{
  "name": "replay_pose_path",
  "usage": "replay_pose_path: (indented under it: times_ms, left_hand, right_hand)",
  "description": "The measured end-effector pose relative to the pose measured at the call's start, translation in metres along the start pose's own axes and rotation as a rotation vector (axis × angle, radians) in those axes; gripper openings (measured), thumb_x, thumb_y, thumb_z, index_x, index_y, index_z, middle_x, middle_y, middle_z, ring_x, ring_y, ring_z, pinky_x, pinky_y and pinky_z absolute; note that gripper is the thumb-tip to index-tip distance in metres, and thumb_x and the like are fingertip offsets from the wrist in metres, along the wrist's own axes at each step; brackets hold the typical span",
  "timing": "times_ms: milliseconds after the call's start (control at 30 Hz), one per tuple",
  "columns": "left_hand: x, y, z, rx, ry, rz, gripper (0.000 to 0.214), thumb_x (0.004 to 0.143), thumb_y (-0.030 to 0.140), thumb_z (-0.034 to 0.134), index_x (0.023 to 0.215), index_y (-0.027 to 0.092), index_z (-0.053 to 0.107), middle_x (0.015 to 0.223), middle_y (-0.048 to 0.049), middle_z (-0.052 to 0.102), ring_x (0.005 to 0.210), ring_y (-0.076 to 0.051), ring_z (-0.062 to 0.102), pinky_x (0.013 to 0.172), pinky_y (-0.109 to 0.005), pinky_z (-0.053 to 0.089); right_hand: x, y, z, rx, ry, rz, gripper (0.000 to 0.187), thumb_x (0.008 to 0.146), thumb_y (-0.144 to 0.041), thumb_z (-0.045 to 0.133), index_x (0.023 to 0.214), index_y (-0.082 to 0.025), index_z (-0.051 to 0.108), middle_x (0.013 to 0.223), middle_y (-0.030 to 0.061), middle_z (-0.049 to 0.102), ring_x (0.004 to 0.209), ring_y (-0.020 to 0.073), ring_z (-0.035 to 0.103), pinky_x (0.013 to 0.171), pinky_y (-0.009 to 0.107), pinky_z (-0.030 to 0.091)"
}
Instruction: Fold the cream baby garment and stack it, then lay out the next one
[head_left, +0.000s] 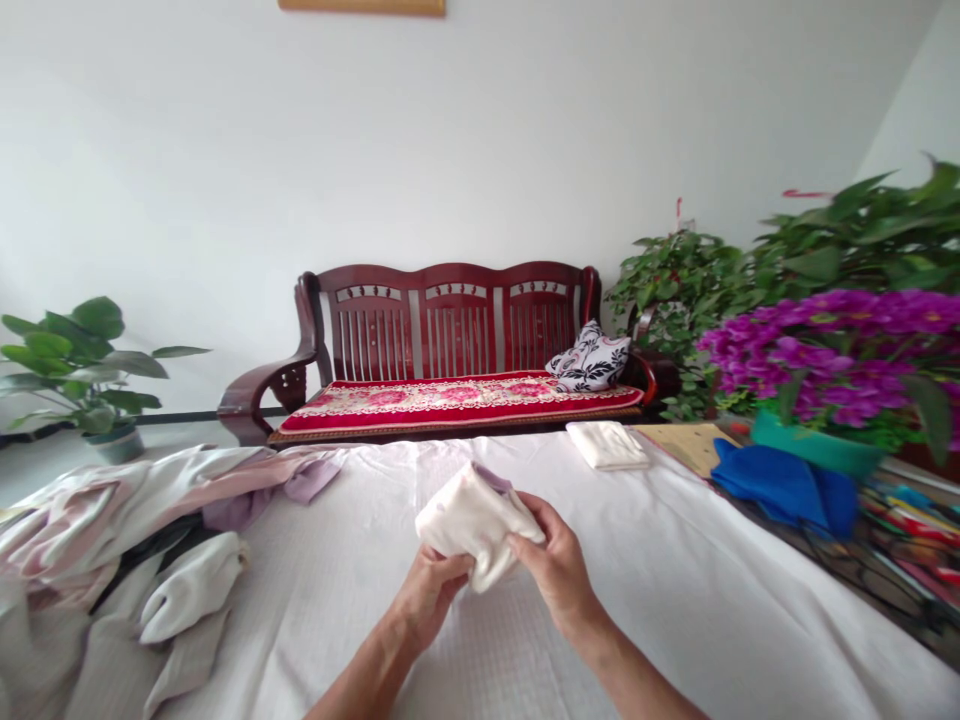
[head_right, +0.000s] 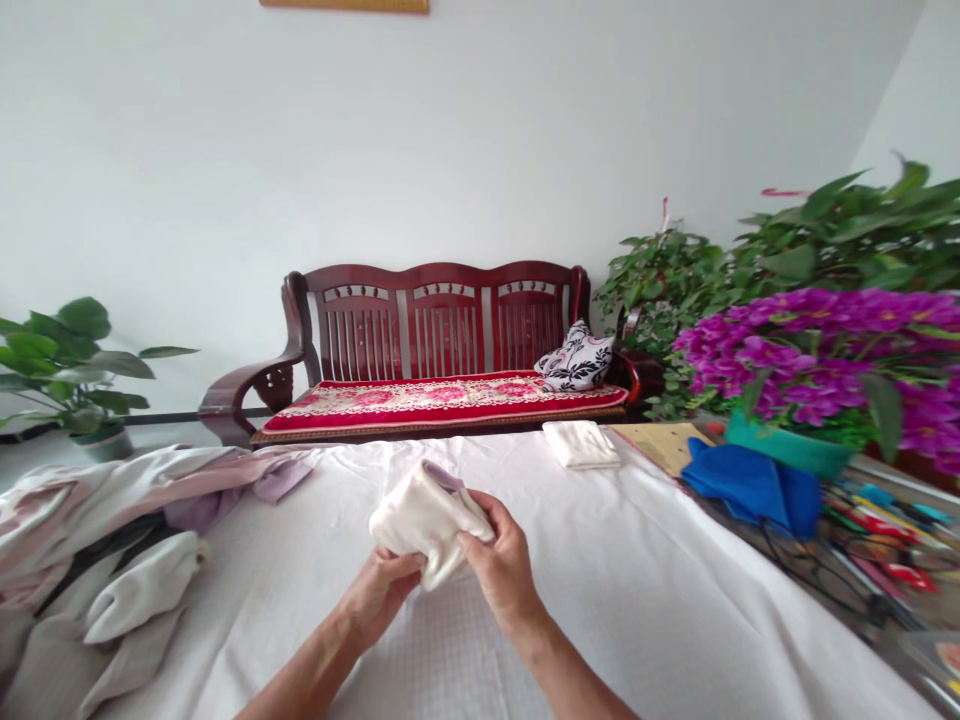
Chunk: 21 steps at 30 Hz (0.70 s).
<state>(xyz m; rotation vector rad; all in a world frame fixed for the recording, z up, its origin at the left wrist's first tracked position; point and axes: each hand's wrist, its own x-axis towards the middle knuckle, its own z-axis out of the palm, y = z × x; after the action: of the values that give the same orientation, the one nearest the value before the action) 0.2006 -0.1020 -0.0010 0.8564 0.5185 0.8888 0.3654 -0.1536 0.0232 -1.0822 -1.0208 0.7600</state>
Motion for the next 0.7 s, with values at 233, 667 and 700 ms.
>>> replay_pose_path:
  times_ms: [233,667,700]
  left_hand:
    - [0.004,-0.009,0.003,-0.039,0.086,0.065,0.041,0.063,0.023,0.086,0.1,0.014,0.072,0.097,-0.0075,0.076,0.086,-0.021,0.07,0.079,-0.029,0.055]
    - [0.002,-0.021,0.013,0.091,0.121,0.09,0.055,0.059,0.032,0.089,0.107,0.014,0.069,0.105,-0.0108,0.073,0.1,-0.027,0.067,0.086,-0.031,0.052]
    - [0.003,-0.02,0.008,0.131,0.136,0.098,0.054,0.059,0.034,0.088,0.106,0.016,0.068,0.106,-0.0104,0.072,0.1,-0.026,0.067,0.084,-0.03,0.052]
  right_hand:
    - [0.001,0.001,0.001,0.25,0.103,0.136,0.078,0.065,-0.041,0.081,0.133,-0.023,0.049,0.122,0.0078,0.066,0.109,0.0278,0.064,0.096,0.045,0.049]
    - [-0.006,0.032,0.015,0.222,0.193,0.243,0.055,0.077,-0.055,0.068,0.118,-0.019,0.058,0.108,0.007,0.073,0.098,0.0258,0.068,0.077,0.034,0.056]
    - [0.0,0.033,0.007,0.214,0.223,0.239,0.056,0.076,-0.056,0.068,0.117,-0.019,0.058,0.105,0.0064,0.073,0.095,0.0251,0.069,0.073,0.032,0.057]
